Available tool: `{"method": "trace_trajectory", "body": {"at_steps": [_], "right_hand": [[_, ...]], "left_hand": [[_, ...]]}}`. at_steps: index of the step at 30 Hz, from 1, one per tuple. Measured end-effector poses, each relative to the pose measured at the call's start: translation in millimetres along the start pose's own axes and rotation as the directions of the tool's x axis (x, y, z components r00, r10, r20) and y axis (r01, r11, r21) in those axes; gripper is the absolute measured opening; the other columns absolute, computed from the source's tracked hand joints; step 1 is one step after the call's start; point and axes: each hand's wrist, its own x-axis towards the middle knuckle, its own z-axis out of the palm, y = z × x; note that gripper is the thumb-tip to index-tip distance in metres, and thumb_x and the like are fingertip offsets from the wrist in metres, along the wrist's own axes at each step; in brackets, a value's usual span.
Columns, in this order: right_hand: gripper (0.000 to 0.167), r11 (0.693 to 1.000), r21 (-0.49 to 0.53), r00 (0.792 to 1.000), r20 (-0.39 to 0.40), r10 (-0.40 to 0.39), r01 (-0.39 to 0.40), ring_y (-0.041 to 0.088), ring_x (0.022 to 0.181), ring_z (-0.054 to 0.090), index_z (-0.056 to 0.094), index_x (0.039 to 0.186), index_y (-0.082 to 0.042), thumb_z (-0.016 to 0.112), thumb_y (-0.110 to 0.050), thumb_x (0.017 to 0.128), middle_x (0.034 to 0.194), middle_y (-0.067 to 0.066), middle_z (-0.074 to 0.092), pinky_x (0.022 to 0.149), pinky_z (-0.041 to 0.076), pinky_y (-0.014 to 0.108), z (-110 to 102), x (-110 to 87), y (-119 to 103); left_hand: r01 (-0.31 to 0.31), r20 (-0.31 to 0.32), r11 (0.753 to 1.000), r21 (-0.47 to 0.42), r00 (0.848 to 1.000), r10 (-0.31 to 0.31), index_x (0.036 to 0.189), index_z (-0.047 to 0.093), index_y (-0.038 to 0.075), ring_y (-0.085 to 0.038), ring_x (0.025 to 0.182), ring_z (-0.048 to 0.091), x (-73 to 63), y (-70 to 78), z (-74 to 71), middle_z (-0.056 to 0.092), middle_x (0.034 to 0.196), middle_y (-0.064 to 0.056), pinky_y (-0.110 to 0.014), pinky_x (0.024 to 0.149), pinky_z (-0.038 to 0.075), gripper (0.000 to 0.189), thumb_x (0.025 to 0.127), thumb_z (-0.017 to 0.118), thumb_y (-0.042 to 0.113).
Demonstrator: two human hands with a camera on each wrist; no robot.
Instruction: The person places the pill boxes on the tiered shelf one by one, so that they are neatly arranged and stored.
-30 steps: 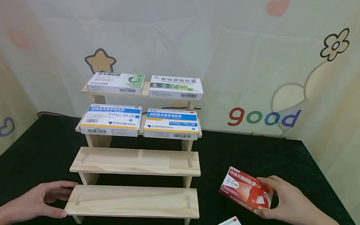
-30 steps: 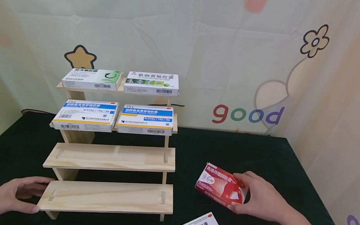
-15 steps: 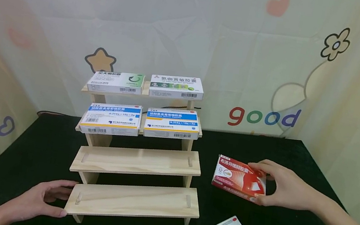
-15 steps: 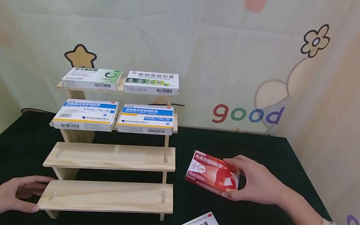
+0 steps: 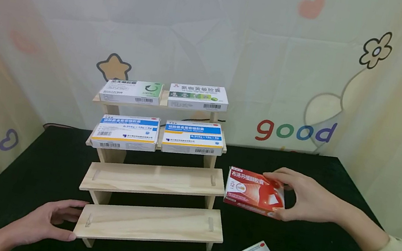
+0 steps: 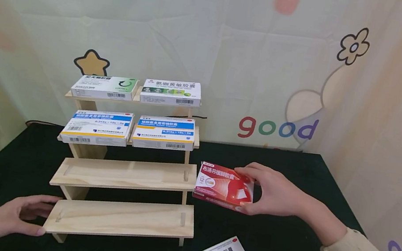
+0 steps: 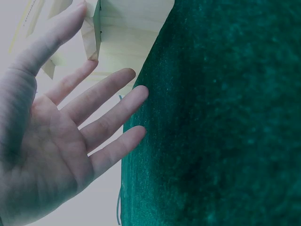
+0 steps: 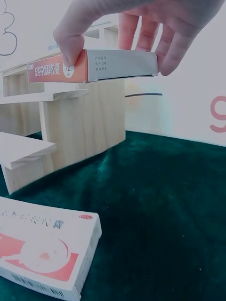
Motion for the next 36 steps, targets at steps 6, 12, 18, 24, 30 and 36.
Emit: {"method": "trace_trajectory", "body": {"at_steps": [6, 12, 18, 24, 30, 36], "right_hand": [[0.074, 0.999, 0.009, 0.999, 0.017, -0.035, 0.035, 0.012, 0.099, 0.046, 0.048, 0.129, -0.009, 0.076, -0.037, 0.067, 0.115, -0.001, 0.05, 0.076, 0.047, 0.03, -0.7, 9.7, -7.5], [0.075, 0.999, 0.005, 0.998, 0.037, -0.051, 0.051, 0.012, 0.1, 0.046, 0.047, 0.13, -0.009, 0.075, -0.037, 0.067, 0.116, -0.001, 0.049, 0.078, 0.046, 0.031, -1.9, 19.0, -15.2], [0.075, 0.996, 0.031, 0.995, 0.053, -0.084, 0.082, 0.011, 0.1, 0.046, 0.046, 0.131, -0.01, 0.075, -0.037, 0.067, 0.117, -0.002, 0.048, 0.08, 0.046, 0.032, 0.5, 28.2, -20.7], [0.074, 0.992, 0.063, 0.992, 0.06, -0.112, 0.109, 0.011, 0.101, 0.044, 0.045, 0.131, -0.012, 0.074, -0.037, 0.068, 0.119, -0.002, 0.047, 0.081, 0.046, 0.033, 5.6, 35.5, -27.1], [0.073, 0.986, 0.094, 0.987, 0.067, -0.147, 0.14, 0.01, 0.101, 0.044, 0.045, 0.131, -0.013, 0.074, -0.036, 0.068, 0.12, -0.003, 0.046, 0.082, 0.045, 0.031, 9.3, 44.9, -34.9], [0.073, 0.978, 0.123, 0.982, 0.073, -0.176, 0.167, 0.01, 0.101, 0.045, 0.045, 0.132, -0.013, 0.073, -0.036, 0.069, 0.12, -0.003, 0.047, 0.082, 0.045, 0.031, 13.8, 52.6, -44.7]], "left_hand": [[0.007, -0.011, 1.0, 0.013, 1.0, -0.007, 0.133, 0.032, -0.011, -0.036, 0.104, 0.054, 0.4, 0.9, 0.1, 0.045, 0.125, -0.031, -0.054, 0.082, 0.043, 0.062, 0.083, 0.064, 0.011], [-0.006, -0.007, 1.0, 0.008, 1.0, 0.006, 0.133, 0.032, -0.011, -0.036, 0.104, 0.054, -0.2, 0.8, -0.8, 0.045, 0.125, -0.032, -0.054, 0.082, 0.044, 0.062, 0.084, 0.063, 0.011], [-0.009, -0.005, 1.0, 0.005, 1.0, 0.009, 0.132, 0.032, -0.012, -0.036, 0.104, 0.054, -0.1, -0.2, -1.2, 0.045, 0.125, -0.032, -0.054, 0.082, 0.044, 0.062, 0.084, 0.063, 0.011], [0.0, -0.001, 1.0, -0.006, 1.0, 0.0, 0.132, 0.031, -0.012, -0.037, 0.105, 0.053, 0.5, -0.8, -1.0, 0.046, 0.124, -0.031, -0.054, 0.082, 0.043, 0.063, 0.084, 0.063, 0.011], [-0.019, 0.012, 1.0, -0.005, 1.0, 0.02, 0.132, 0.031, -0.012, -0.028, 0.104, 0.056, -0.6, 0.0, -1.8, 0.045, 0.124, -0.032, -0.055, 0.083, 0.043, 0.061, 0.084, 0.062, 0.01], [-0.022, 0.014, 1.0, -0.005, 1.0, 0.023, 0.132, 0.031, -0.012, -0.029, 0.104, 0.056, -0.4, -1.7, -1.9, 0.045, 0.124, -0.032, -0.055, 0.083, 0.043, 0.061, 0.084, 0.062, 0.01]]}}
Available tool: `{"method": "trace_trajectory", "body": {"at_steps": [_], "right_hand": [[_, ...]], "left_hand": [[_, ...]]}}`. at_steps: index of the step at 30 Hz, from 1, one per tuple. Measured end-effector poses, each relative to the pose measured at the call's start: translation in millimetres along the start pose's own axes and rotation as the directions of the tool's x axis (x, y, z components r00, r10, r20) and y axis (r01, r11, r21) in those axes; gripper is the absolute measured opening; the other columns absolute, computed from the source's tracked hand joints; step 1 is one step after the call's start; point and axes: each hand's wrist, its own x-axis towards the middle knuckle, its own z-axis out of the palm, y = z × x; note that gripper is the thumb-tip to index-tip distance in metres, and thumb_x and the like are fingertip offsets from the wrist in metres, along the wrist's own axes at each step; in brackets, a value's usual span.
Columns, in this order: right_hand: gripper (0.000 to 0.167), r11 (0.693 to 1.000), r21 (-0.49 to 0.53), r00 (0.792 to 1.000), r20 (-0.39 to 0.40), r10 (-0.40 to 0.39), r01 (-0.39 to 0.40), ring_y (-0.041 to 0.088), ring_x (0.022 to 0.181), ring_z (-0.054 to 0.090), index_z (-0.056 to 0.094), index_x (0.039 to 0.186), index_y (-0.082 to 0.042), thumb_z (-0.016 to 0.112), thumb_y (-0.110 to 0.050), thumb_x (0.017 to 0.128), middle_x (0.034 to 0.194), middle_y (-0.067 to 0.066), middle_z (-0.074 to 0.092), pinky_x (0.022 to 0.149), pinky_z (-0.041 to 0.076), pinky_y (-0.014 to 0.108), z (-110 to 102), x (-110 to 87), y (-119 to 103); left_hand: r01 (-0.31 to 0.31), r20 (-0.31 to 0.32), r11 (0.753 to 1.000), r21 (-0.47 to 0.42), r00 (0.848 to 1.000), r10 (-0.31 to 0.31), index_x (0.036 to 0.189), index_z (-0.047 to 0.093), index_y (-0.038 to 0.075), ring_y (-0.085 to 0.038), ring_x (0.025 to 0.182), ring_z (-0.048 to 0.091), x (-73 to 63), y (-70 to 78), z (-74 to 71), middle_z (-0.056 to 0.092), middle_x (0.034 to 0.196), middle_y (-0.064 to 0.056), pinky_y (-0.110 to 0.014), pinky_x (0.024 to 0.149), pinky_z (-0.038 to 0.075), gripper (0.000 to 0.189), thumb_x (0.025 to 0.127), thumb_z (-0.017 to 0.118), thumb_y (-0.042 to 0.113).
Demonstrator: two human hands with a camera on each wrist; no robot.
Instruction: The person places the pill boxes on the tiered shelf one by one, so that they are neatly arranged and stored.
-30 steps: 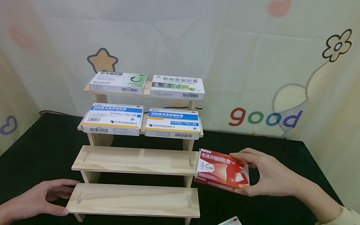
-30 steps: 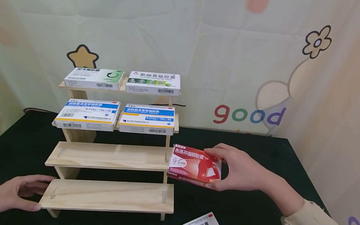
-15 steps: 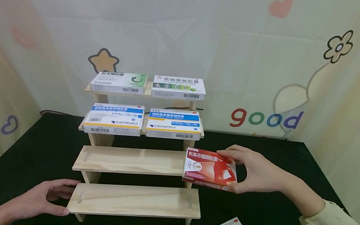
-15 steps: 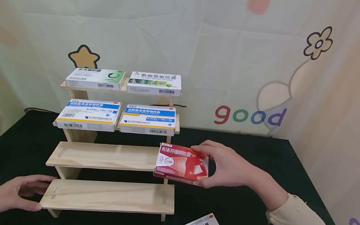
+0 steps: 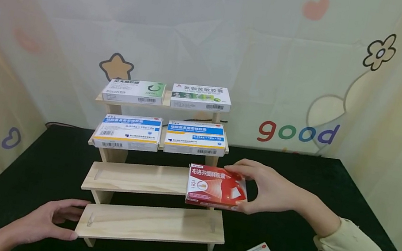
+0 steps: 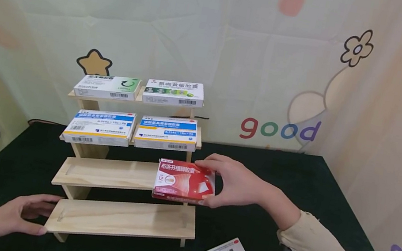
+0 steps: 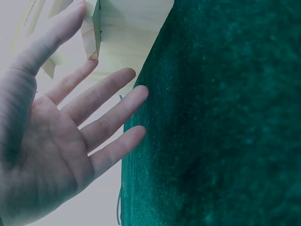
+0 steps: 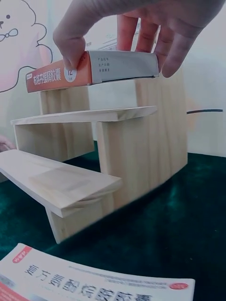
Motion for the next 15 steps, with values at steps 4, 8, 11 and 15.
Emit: {"method": "trace_trajectory", "body": {"at_steps": [4, 8, 11, 15], "right_hand": [[0.072, 0.999, 0.015, 0.999, 0.005, -0.036, 0.036, 0.011, 0.1, 0.045, 0.044, 0.132, -0.012, 0.072, -0.036, 0.071, 0.12, -0.002, 0.047, 0.081, 0.045, 0.03, 2.3, 5.6, -2.7], [0.071, 0.998, 0.03, 0.998, 0.007, -0.063, 0.063, 0.011, 0.1, 0.045, 0.044, 0.132, -0.013, 0.072, -0.036, 0.071, 0.12, -0.002, 0.047, 0.081, 0.045, 0.031, 5.2, 12.9, -5.1], [0.072, 0.997, 0.029, 0.998, 0.008, -0.068, 0.068, 0.011, 0.1, 0.045, 0.044, 0.133, -0.013, 0.072, -0.036, 0.071, 0.121, -0.001, 0.047, 0.082, 0.045, 0.033, 8.4, 18.1, -8.9], [0.073, 0.998, 0.006, 0.998, 0.012, -0.066, 0.066, 0.012, 0.104, 0.044, 0.044, 0.133, -0.013, 0.072, -0.034, 0.07, 0.124, 0.001, 0.047, 0.084, 0.045, 0.034, 14.1, 24.8, -16.2]], "left_hand": [[0.02, -0.01, 1.0, 0.0, 1.0, -0.02, 0.132, 0.032, -0.012, -0.037, 0.105, 0.053, 1.2, -0.5, 0.7, 0.046, 0.124, -0.031, -0.056, 0.083, 0.042, 0.062, 0.083, 0.064, 0.01], [0.024, -0.016, 1.0, 0.004, 1.0, -0.024, 0.132, 0.032, -0.012, -0.037, 0.105, 0.054, 1.1, -0.1, 1.0, 0.047, 0.124, -0.031, -0.056, 0.082, 0.043, 0.062, 0.083, 0.064, 0.01], [0.023, -0.02, 1.0, 0.005, 1.0, -0.023, 0.132, 0.032, -0.012, -0.036, 0.104, 0.054, 0.6, 0.8, 1.3, 0.046, 0.124, -0.03, -0.055, 0.082, 0.043, 0.062, 0.083, 0.064, 0.011], [0.02, -0.02, 1.0, 0.002, 1.0, -0.02, 0.132, 0.032, -0.012, -0.036, 0.104, 0.054, 0.4, 1.4, 1.3, 0.046, 0.124, -0.03, -0.054, 0.082, 0.043, 0.062, 0.083, 0.064, 0.011]]}}
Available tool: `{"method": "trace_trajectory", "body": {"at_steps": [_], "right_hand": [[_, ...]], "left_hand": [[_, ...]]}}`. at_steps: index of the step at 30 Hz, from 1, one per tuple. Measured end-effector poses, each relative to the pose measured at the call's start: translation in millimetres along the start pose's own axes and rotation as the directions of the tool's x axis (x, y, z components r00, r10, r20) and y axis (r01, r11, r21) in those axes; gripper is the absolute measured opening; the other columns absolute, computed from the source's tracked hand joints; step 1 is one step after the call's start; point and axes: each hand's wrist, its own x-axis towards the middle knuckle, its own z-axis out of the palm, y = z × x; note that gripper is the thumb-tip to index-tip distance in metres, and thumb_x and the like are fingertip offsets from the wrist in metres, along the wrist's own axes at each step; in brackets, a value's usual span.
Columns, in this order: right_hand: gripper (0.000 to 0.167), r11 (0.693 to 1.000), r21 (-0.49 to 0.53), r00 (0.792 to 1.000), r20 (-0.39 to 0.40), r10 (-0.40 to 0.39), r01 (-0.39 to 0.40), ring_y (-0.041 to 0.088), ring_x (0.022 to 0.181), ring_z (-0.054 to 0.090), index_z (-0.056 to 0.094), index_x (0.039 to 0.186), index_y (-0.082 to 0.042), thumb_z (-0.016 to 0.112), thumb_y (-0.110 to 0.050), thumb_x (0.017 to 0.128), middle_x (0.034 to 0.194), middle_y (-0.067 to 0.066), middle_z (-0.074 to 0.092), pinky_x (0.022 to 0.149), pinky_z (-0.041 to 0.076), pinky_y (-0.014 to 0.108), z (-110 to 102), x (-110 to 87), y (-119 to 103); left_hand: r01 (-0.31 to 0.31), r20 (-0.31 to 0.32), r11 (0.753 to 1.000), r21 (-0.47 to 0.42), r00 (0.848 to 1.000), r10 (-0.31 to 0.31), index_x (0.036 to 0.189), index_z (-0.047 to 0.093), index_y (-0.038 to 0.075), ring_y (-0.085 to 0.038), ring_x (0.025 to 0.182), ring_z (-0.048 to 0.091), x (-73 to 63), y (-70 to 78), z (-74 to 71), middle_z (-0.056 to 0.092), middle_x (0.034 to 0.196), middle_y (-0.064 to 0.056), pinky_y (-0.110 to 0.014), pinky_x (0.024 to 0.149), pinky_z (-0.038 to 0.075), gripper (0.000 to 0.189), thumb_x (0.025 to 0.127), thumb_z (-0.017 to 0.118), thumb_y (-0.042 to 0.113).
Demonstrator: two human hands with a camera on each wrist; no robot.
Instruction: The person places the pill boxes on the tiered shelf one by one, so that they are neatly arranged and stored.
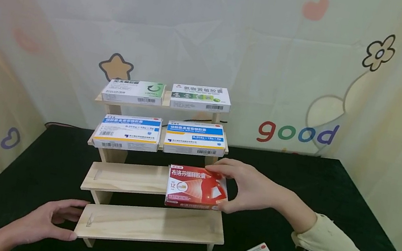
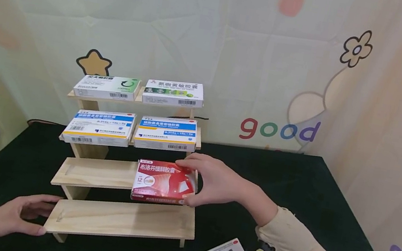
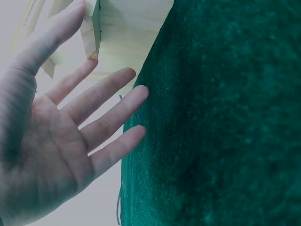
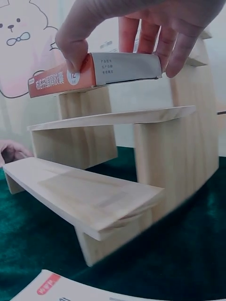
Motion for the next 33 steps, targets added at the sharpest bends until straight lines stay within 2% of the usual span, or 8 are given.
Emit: {"method": "trace_trajectory", "body": {"at_steps": [7, 18, 26, 33], "right_hand": [[0.072, 1.0, -0.012, 0.999, 0.015, -0.028, 0.028, 0.014, 0.11, 0.042, 0.045, 0.132, -0.012, 0.071, -0.033, 0.069, 0.126, 0.002, 0.047, 0.088, 0.044, 0.037, 9.9, 15.3, -11.7], [0.072, 0.994, -0.022, 0.993, 0.044, -0.107, 0.108, 0.009, 0.11, 0.041, 0.045, 0.133, -0.011, 0.069, -0.037, 0.07, 0.124, -0.001, 0.047, 0.088, 0.043, 0.028, 24.5, 40.8, -24.2], [0.073, 0.995, -0.068, 0.996, 0.047, -0.076, 0.079, 0.011, 0.11, 0.042, 0.045, 0.134, -0.013, 0.067, -0.04, 0.07, 0.127, 0.0, 0.046, 0.09, 0.042, 0.029, 29.9, 52.8, -33.0], [0.072, 0.993, -0.086, 0.996, 0.022, -0.083, 0.084, 0.011, 0.11, 0.042, 0.046, 0.133, -0.012, 0.068, -0.039, 0.07, 0.126, 0.0, 0.048, 0.09, 0.041, 0.029, 35.8, 61.9, -36.0]], "left_hand": [[-0.009, 0.011, 1.0, -0.012, 1.0, 0.01, 0.133, 0.031, -0.012, -0.037, 0.105, 0.054, 0.1, -1.6, -0.9, 0.046, 0.124, -0.032, -0.054, 0.082, 0.044, 0.063, 0.084, 0.063, 0.01], [-0.003, 0.014, 1.0, -0.007, 1.0, 0.003, 0.133, 0.031, -0.012, -0.038, 0.106, 0.053, 0.6, -2.3, -1.5, 0.045, 0.124, -0.032, -0.055, 0.083, 0.043, 0.063, 0.084, 0.063, 0.01], [-0.014, 0.022, 1.0, 0.001, 1.0, 0.014, 0.132, 0.031, -0.012, -0.038, 0.105, 0.052, 2.1, -2.8, -2.5, 0.045, 0.125, -0.032, -0.054, 0.084, 0.043, 0.061, 0.084, 0.063, 0.01], [-0.018, 0.02, 1.0, 0.001, 1.0, 0.018, 0.131, 0.032, -0.012, -0.037, 0.104, 0.053, 1.4, -3.4, -2.5, 0.045, 0.124, -0.032, -0.054, 0.084, 0.044, 0.061, 0.084, 0.063, 0.01]]}}
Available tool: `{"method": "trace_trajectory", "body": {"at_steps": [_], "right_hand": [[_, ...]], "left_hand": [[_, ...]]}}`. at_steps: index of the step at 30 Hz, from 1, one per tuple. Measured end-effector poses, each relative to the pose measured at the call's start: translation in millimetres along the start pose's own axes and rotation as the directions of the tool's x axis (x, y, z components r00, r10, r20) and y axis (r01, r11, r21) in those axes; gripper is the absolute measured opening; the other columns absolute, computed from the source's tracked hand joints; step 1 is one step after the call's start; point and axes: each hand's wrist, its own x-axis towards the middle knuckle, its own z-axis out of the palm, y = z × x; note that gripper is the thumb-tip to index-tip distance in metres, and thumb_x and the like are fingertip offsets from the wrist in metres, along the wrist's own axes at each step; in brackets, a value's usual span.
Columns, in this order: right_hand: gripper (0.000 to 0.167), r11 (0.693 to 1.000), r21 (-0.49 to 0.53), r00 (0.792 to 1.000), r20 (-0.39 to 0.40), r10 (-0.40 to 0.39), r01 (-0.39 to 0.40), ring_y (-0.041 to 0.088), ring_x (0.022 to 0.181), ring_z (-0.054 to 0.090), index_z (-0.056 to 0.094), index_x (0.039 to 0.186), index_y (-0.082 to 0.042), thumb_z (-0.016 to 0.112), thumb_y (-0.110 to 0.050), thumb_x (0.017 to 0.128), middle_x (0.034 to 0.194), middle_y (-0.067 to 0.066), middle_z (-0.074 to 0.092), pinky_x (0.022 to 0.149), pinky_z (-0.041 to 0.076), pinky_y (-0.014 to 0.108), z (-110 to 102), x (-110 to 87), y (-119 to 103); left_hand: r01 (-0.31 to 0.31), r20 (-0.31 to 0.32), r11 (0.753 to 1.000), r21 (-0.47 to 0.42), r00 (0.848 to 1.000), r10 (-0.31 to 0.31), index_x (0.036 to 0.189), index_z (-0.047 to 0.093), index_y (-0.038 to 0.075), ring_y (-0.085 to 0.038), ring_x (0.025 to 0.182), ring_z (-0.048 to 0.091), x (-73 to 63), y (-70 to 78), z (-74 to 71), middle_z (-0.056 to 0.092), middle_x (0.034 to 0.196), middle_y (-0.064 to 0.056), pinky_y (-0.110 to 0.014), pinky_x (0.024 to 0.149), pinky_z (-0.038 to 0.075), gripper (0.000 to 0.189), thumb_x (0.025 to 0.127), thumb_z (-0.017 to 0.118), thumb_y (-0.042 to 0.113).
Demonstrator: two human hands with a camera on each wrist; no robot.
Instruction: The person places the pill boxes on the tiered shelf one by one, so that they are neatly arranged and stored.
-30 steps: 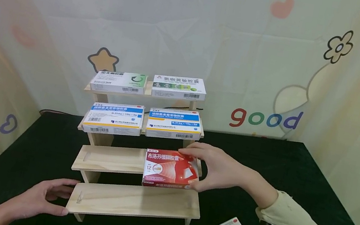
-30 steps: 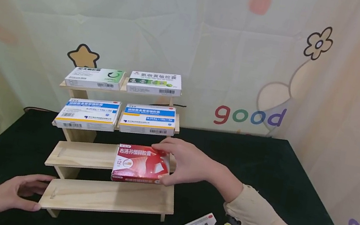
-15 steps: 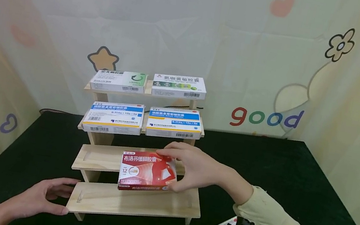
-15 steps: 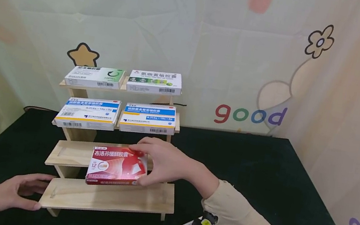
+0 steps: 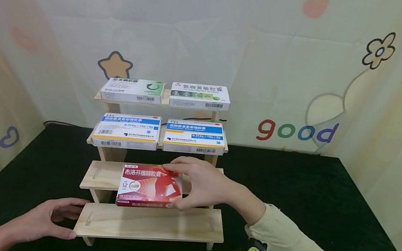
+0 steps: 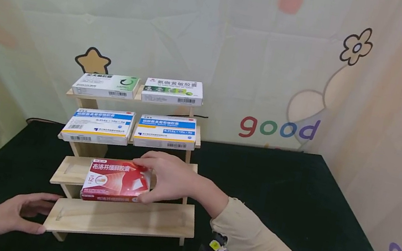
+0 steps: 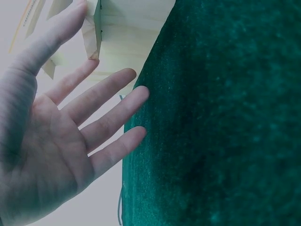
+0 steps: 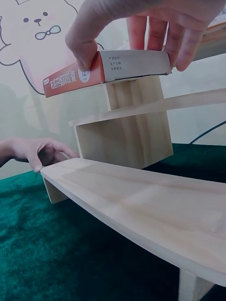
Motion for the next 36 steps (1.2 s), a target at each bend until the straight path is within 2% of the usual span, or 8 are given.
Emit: {"method": "trace_trajectory", "body": {"at_steps": [9, 15, 17, 22, 24, 36], "right_hand": [[0.072, 1.0, 0.001, 1.0, -0.025, 0.013, -0.013, 0.013, 0.112, 0.041, 0.047, 0.133, -0.009, 0.069, -0.038, 0.07, 0.127, 0.002, 0.048, 0.091, 0.042, 0.029, 3.0, 11.0, -4.2], [0.072, 0.998, 0.054, 1.0, -0.024, -0.007, 0.009, 0.013, 0.112, 0.041, 0.047, 0.132, -0.008, 0.071, -0.036, 0.07, 0.126, 0.002, 0.048, 0.09, 0.041, 0.028, 6.4, 18.3, -4.8], [0.071, 0.998, 0.067, 1.0, -0.015, -0.011, 0.012, 0.013, 0.112, 0.042, 0.048, 0.131, -0.007, 0.072, -0.035, 0.071, 0.126, 0.002, 0.048, 0.09, 0.041, 0.027, 8.4, 21.3, -5.9], [0.072, 0.998, 0.06, 0.999, -0.021, 0.025, -0.024, 0.014, 0.112, 0.042, 0.048, 0.131, -0.008, 0.073, -0.036, 0.07, 0.128, 0.002, 0.047, 0.09, 0.041, 0.027, 14.4, 28.6, -9.2], [0.072, 0.998, 0.056, 0.999, -0.027, 0.035, -0.034, 0.014, 0.112, 0.042, 0.048, 0.131, -0.008, 0.073, -0.036, 0.07, 0.129, 0.003, 0.047, 0.09, 0.041, 0.027, 16.5, 31.5, -10.8], [0.071, 0.996, 0.075, 0.997, -0.05, 0.053, -0.049, 0.016, 0.115, 0.04, 0.047, 0.132, -0.007, 0.072, -0.036, 0.071, 0.132, 0.004, 0.045, 0.091, 0.041, 0.027, 27.2, 44.4, -11.8]], "left_hand": [[-0.004, 0.009, 1.0, -0.003, 1.0, 0.004, 0.132, 0.031, -0.013, -0.037, 0.104, 0.053, 0.0, 0.7, -0.1, 0.045, 0.124, -0.032, -0.054, 0.084, 0.043, 0.06, 0.085, 0.062, 0.009], [0.001, 0.01, 1.0, 0.003, 1.0, -0.001, 0.132, 0.031, -0.013, -0.036, 0.104, 0.053, -0.6, 0.5, -0.2, 0.046, 0.123, -0.032, -0.054, 0.084, 0.043, 0.061, 0.085, 0.062, 0.01], [0.014, 0.003, 1.0, 0.012, 1.0, -0.014, 0.132, 0.031, -0.013, -0.034, 0.104, 0.054, -0.6, 0.1, -0.3, 0.047, 0.124, -0.03, -0.05, 0.084, 0.044, 0.061, 0.085, 0.063, 0.011], [0.014, 0.004, 1.0, 0.012, 1.0, -0.014, 0.132, 0.031, -0.012, -0.033, 0.104, 0.054, 0.3, -1.5, -0.5, 0.047, 0.124, -0.03, -0.047, 0.084, 0.046, 0.061, 0.085, 0.062, 0.011], [0.0, 0.013, 1.0, 0.001, 1.0, 0.0, 0.132, 0.031, -0.013, -0.035, 0.105, 0.053, 0.5, -2.2, -0.9, 0.046, 0.124, -0.031, -0.05, 0.084, 0.045, 0.061, 0.085, 0.062, 0.01], [0.013, 0.015, 1.0, -0.007, 1.0, -0.013, 0.132, 0.029, -0.013, -0.039, 0.106, 0.052, 0.1, -2.5, -0.9, 0.045, 0.125, -0.032, -0.053, 0.084, 0.043, 0.062, 0.085, 0.061, 0.01]]}}
